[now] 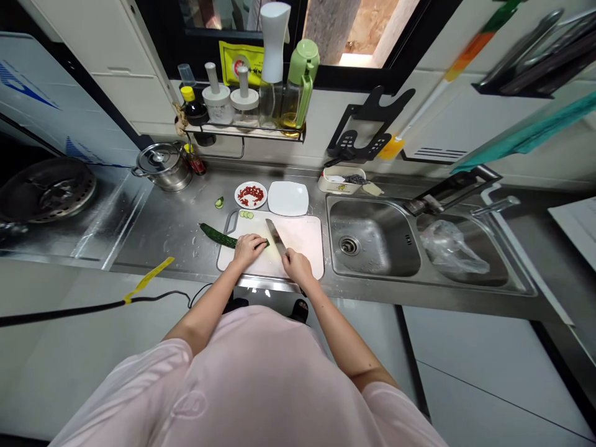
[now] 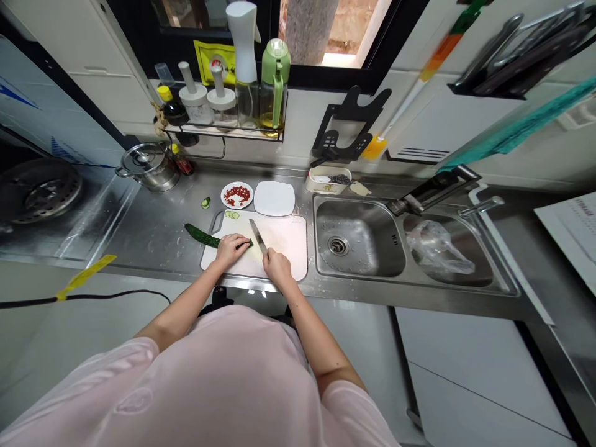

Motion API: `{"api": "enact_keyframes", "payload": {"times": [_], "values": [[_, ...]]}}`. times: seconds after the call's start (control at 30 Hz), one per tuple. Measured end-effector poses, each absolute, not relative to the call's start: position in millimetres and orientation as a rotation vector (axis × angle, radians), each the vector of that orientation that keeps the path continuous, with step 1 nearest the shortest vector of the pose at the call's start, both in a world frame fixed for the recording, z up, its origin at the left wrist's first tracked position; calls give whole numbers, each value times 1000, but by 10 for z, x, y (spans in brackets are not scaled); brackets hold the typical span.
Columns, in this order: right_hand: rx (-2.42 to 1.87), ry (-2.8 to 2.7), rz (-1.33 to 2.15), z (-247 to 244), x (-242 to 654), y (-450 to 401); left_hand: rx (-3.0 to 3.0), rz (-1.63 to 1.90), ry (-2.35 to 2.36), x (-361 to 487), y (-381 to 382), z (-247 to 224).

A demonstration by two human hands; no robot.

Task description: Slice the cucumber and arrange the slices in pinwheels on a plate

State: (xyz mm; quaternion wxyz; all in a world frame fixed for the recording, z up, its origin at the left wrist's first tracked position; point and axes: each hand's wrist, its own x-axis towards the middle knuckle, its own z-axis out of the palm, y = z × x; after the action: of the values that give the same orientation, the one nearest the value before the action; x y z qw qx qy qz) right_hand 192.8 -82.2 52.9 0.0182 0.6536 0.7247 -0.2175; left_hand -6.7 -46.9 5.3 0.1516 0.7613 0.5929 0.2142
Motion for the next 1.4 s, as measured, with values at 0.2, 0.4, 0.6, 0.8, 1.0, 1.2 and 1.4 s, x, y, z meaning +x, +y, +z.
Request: {"api": "enact_keyframes", "payload": {"times": [0.2, 0.4, 0.6, 0.8, 1.0, 1.2, 1.4], "values": [[1965, 2234, -617, 580, 1881, -834, 2204, 609, 1693, -47, -451, 33], [1928, 2249, -590, 551, 1849, -838, 2251, 659, 1672, -64, -451, -39], [1913, 2257, -609, 556, 1828, -844, 2242, 567, 1700, -60, -463, -11], [1893, 2226, -655, 609, 1804, -843, 2266, 564, 1687, -69, -459, -14], [1839, 2225, -640, 646, 1797, -833, 2351, 671, 1666, -79, -452, -67], [1801, 2230, -645, 642, 1839, -870, 2396, 706, 1661, -84, -447, -94], [1761, 2206, -652, 639, 1965, -986, 2399, 705, 1659, -88, -436, -104]]}}
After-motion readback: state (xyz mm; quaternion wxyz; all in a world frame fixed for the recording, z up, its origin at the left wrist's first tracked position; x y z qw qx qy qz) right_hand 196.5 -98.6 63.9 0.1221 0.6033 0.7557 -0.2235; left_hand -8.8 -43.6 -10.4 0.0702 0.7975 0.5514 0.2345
